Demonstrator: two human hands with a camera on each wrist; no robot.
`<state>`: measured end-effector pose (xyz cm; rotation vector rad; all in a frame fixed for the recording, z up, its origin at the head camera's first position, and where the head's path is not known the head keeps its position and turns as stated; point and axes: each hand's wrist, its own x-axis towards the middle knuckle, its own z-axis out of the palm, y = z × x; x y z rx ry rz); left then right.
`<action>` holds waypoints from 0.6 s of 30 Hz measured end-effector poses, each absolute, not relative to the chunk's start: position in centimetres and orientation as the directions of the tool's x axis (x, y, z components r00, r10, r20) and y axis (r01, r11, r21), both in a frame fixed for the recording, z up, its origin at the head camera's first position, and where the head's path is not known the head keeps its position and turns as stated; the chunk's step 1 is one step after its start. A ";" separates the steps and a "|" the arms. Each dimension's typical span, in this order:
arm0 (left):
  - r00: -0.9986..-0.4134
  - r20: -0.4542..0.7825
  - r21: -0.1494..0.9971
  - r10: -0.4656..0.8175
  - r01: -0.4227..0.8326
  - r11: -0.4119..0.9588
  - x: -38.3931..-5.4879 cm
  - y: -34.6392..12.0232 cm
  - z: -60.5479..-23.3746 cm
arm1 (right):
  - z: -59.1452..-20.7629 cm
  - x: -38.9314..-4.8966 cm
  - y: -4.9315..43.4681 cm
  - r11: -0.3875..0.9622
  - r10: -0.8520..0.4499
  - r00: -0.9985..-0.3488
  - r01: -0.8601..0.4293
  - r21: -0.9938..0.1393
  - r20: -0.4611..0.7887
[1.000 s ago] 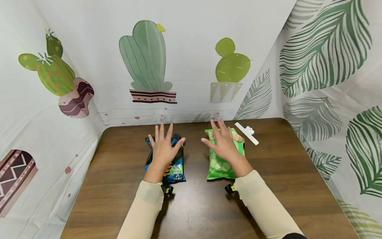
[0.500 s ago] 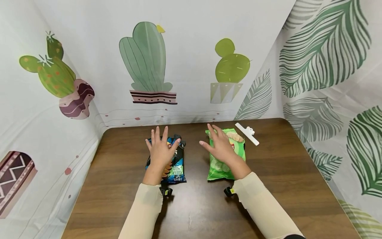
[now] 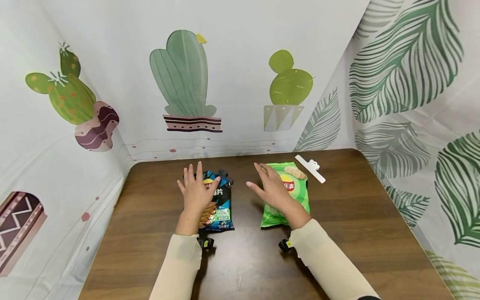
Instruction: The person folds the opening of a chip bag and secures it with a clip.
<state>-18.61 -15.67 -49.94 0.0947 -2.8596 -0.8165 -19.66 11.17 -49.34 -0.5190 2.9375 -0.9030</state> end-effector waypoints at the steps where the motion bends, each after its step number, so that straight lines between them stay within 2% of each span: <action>1: -0.984 0.139 0.531 -0.110 -0.020 0.847 -18.6 -15.7 -50.0 | -49.4 -19.6 11.1 0.775 -0.326 -0.943 -0.309 -0.551 0.071; 11: -0.983 0.100 0.529 -0.153 -0.078 0.845 -18.3 -16.1 -50.3 | -49.9 -19.2 10.4 0.772 -0.343 -0.938 -0.314 -0.552 0.053; 18: -0.978 0.090 0.576 -0.187 -0.102 0.811 -18.0 -16.3 -50.7 | -50.0 -18.8 10.1 0.774 -0.351 -0.936 -0.309 -0.553 0.032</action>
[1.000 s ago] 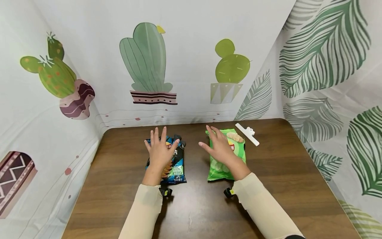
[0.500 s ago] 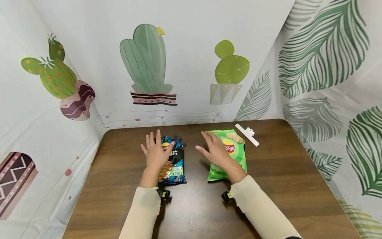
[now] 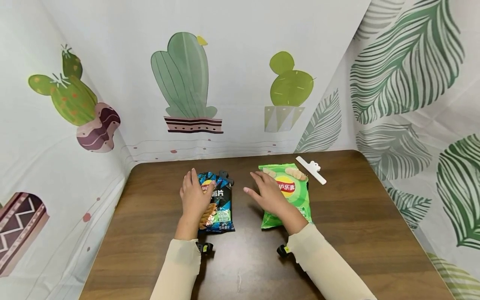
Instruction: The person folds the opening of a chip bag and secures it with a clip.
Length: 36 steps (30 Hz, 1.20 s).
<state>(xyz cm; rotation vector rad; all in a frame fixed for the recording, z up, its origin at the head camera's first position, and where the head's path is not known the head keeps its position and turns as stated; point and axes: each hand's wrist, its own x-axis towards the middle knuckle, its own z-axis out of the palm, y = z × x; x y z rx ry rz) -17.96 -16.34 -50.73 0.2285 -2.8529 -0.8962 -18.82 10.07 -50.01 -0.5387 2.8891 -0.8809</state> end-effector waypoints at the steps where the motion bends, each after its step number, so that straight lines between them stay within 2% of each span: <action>1: -0.978 0.090 0.578 -0.188 -0.103 0.810 -17.9 -16.4 -50.9 | -50.0 -18.7 10.0 0.778 -0.354 -0.935 -0.311 -0.547 0.028; 16: -0.967 0.014 0.581 -0.253 -0.198 0.790 -17.4 -16.9 -52.1 | -50.9 -17.9 9.2 0.779 -0.399 -0.916 -0.356 -0.515 0.030; 25: -0.960 0.004 0.595 -0.279 -0.222 0.773 -17.3 -17.2 -52.5 | -50.9 -17.4 8.6 0.764 -0.415 -0.909 -0.373 -0.527 0.043; 36: -0.944 0.010 0.616 -0.329 -0.253 0.746 -17.4 -17.7 -52.9 | -51.1 -16.6 7.8 0.761 -0.438 -0.899 -0.372 -0.531 0.003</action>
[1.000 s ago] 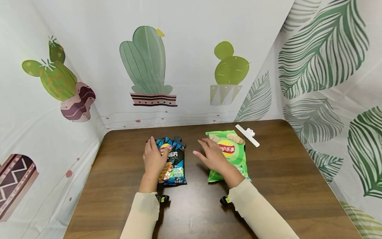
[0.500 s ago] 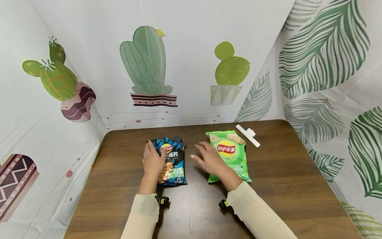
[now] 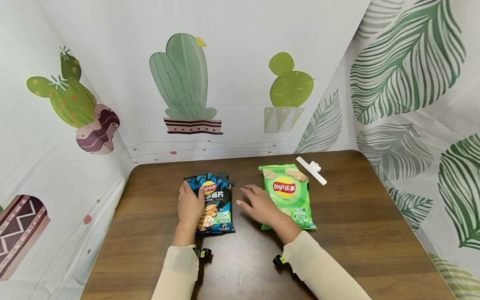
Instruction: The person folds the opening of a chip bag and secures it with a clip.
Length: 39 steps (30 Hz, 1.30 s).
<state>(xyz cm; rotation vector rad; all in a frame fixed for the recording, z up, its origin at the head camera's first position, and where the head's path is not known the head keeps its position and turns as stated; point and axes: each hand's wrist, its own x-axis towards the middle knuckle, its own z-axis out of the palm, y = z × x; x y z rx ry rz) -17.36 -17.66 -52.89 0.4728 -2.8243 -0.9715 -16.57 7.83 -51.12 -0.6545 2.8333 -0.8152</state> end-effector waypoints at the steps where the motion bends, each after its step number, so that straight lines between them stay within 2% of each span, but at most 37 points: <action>1: -0.943 0.007 0.623 -0.332 -0.255 0.739 -17.4 -17.7 -52.9 | -51.2 -16.5 7.8 0.764 -0.440 -0.898 -0.374 -0.525 -0.001; 9: -0.935 -0.029 0.646 -0.352 -0.286 0.707 -17.3 -18.0 -53.2 | -51.7 -16.2 7.5 0.766 -0.457 -0.889 -0.385 -0.514 -0.016; 22: -0.940 -0.052 0.596 -0.336 -0.299 0.745 -17.2 -18.3 -53.0 | -52.4 -16.0 6.5 0.742 -0.512 -0.859 -0.425 -0.519 -0.029; 31: -0.939 -0.044 0.629 -0.340 -0.291 0.721 -17.0 -18.5 -53.2 | -52.4 -15.6 6.0 0.740 -0.527 -0.847 -0.412 -0.531 -0.077; 39: -0.939 -0.111 0.699 -0.326 -0.307 0.646 -16.8 -18.7 -53.0 | -52.3 -15.4 5.8 0.723 -0.522 -0.845 -0.367 -0.585 -0.115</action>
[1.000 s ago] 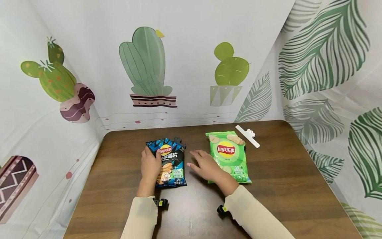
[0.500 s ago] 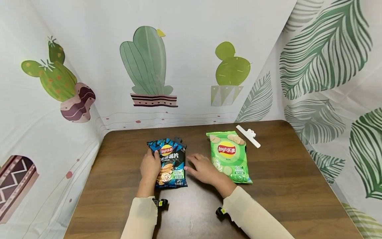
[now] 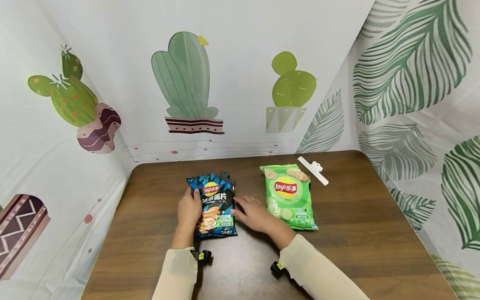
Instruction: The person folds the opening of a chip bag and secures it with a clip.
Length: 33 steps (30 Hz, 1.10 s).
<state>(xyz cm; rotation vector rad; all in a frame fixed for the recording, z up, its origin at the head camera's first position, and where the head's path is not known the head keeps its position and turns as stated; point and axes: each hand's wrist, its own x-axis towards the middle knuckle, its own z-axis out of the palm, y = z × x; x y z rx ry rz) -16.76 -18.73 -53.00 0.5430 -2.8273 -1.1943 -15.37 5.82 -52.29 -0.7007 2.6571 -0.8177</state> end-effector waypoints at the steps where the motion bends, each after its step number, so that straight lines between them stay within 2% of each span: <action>1: -0.939 -0.116 0.707 -0.325 -0.307 0.636 -16.7 -18.7 -53.0 | -52.3 -15.4 5.8 0.724 -0.520 -0.846 -0.363 -0.586 -0.118; 15: -0.932 -0.155 0.793 -0.327 -0.315 0.521 -16.4 -18.8 -52.9 | -52.9 -15.4 5.7 0.730 -0.496 -0.856 -0.321 -0.603 -0.145; 28: -0.936 -0.083 0.828 -0.341 -0.255 0.499 -16.0 -18.7 -52.8 | -53.1 -15.6 5.6 0.732 -0.464 -0.880 -0.316 -0.603 -0.102; 33: -0.934 -0.110 0.856 -0.341 -0.263 0.445 -16.0 -18.6 -52.6 | -53.0 -15.7 5.4 0.711 -0.447 -0.893 -0.316 -0.629 -0.056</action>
